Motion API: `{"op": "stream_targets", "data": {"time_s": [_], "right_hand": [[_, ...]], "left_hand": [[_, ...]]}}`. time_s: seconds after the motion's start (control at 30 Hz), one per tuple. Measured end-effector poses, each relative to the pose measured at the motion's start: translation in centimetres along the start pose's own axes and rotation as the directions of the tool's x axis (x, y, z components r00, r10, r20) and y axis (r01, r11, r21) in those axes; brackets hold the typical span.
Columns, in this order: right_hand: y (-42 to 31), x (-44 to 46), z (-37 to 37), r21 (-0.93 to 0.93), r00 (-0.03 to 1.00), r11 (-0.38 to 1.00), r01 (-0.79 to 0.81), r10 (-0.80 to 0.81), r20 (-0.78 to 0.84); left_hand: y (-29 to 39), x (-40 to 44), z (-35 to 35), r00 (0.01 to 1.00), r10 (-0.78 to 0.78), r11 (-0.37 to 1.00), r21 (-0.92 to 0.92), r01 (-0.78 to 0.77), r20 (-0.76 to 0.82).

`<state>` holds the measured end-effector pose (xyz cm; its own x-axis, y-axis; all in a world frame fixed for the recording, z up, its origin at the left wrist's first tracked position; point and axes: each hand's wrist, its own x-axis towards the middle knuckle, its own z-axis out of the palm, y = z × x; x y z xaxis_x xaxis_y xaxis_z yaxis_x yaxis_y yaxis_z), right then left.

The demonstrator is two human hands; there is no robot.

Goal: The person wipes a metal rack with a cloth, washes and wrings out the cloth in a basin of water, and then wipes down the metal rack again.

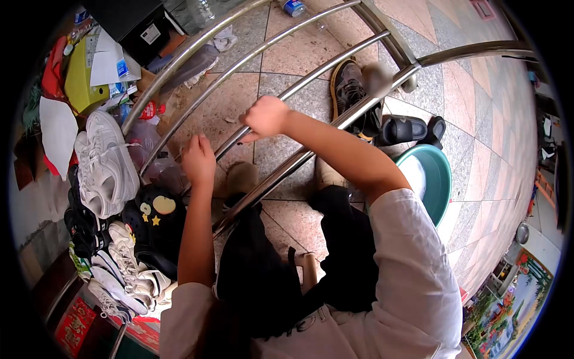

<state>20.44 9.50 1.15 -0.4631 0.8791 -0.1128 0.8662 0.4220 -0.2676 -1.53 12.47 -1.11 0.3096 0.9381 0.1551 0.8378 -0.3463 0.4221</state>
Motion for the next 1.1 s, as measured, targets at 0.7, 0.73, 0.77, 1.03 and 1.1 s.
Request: {"op": "stream_targets", "data": {"time_s": [0.7,0.73,0.77,1.03,1.1], "right_hand": [[5.9,-3.2,1.1,-0.025,0.967,1.0,-0.001,-0.005,-0.253],[8.8,-4.8,0.3,-0.065,0.972,0.996,-0.061,0.044,-0.23],[11.8,-6.5,-0.8,-0.08,0.978,0.989,-0.126,0.111,-0.175],[29.0,-16.2,-5.1,-0.105,0.778,0.786,-0.609,0.568,-0.267],[28.1,-15.9,-4.2,-0.075,0.696,0.744,-0.663,0.577,-0.427]], "left_hand": [[3.4,-1.3,0.7,0.981,-0.027,0.95,0.312,-0.034,0.191],[3.3,-1.3,0.8,0.984,-0.01,0.952,0.302,-0.044,0.175],[3.1,-1.3,0.9,0.987,0.009,0.955,0.29,-0.056,0.163],[3.3,-1.1,0.7,0.99,0.104,0.962,0.245,-0.124,0.09],[2.9,-1.4,1.2,0.987,0.089,0.951,0.284,-0.123,0.131]]}}
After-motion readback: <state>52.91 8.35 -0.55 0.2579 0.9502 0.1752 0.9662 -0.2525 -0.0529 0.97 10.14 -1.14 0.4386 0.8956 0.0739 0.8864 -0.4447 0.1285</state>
